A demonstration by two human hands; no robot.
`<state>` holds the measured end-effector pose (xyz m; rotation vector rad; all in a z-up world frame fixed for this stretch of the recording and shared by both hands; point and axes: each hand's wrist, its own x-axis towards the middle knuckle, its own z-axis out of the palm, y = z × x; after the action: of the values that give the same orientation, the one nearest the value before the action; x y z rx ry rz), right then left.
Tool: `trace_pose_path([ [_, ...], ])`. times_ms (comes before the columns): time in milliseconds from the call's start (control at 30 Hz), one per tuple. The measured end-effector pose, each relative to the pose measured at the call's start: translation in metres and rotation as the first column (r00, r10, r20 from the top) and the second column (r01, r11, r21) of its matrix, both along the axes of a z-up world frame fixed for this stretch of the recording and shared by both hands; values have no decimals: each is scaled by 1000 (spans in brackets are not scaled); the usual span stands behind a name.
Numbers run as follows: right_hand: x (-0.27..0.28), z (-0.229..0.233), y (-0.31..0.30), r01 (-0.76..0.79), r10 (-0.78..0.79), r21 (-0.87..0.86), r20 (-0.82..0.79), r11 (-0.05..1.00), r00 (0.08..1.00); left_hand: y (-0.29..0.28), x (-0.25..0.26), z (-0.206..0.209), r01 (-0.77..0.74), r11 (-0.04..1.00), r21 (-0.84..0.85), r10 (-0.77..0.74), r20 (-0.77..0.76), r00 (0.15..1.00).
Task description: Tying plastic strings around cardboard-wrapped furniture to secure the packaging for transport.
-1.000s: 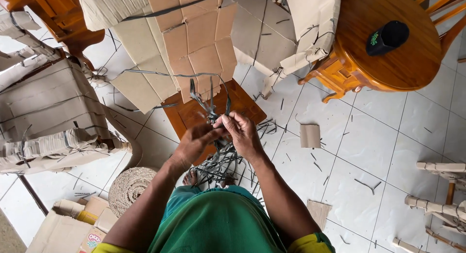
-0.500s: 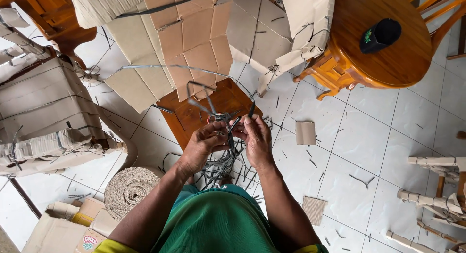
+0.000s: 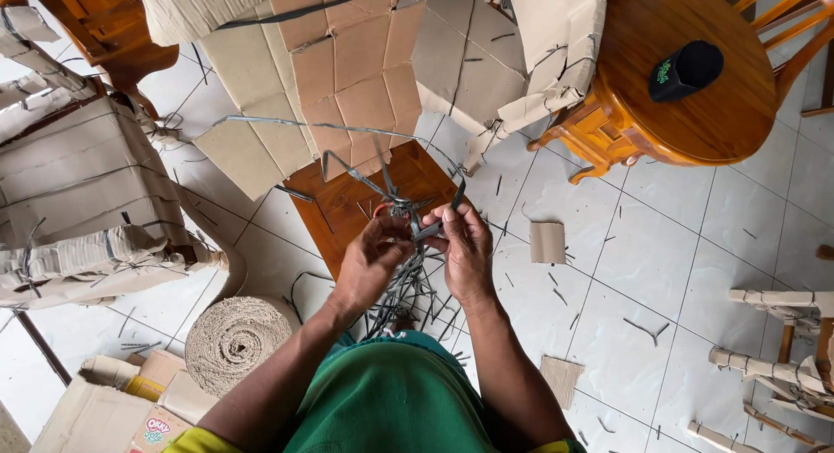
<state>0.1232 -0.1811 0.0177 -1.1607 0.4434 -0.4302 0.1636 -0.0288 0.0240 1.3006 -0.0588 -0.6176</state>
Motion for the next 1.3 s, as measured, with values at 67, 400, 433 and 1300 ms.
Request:
trace_pose_path([
  [67,-1,-1,2,-21,21,-13,-1,1000,1000,-5,-11,7,8,992,128,-36,216,976],
  [400,2,2,16,6,-21,-163,-90,987,996,-15,4,-3,-261,896,359,26,544,838],
  [433,2,2,14,45,-52,-95,-80,994,995,-16,4,4,-225,916,333,54,453,890],
  [1300,0,1,-24,64,-33,388,-86,919,996,-30,-12,-18,158,922,354,-246,221,944],
])
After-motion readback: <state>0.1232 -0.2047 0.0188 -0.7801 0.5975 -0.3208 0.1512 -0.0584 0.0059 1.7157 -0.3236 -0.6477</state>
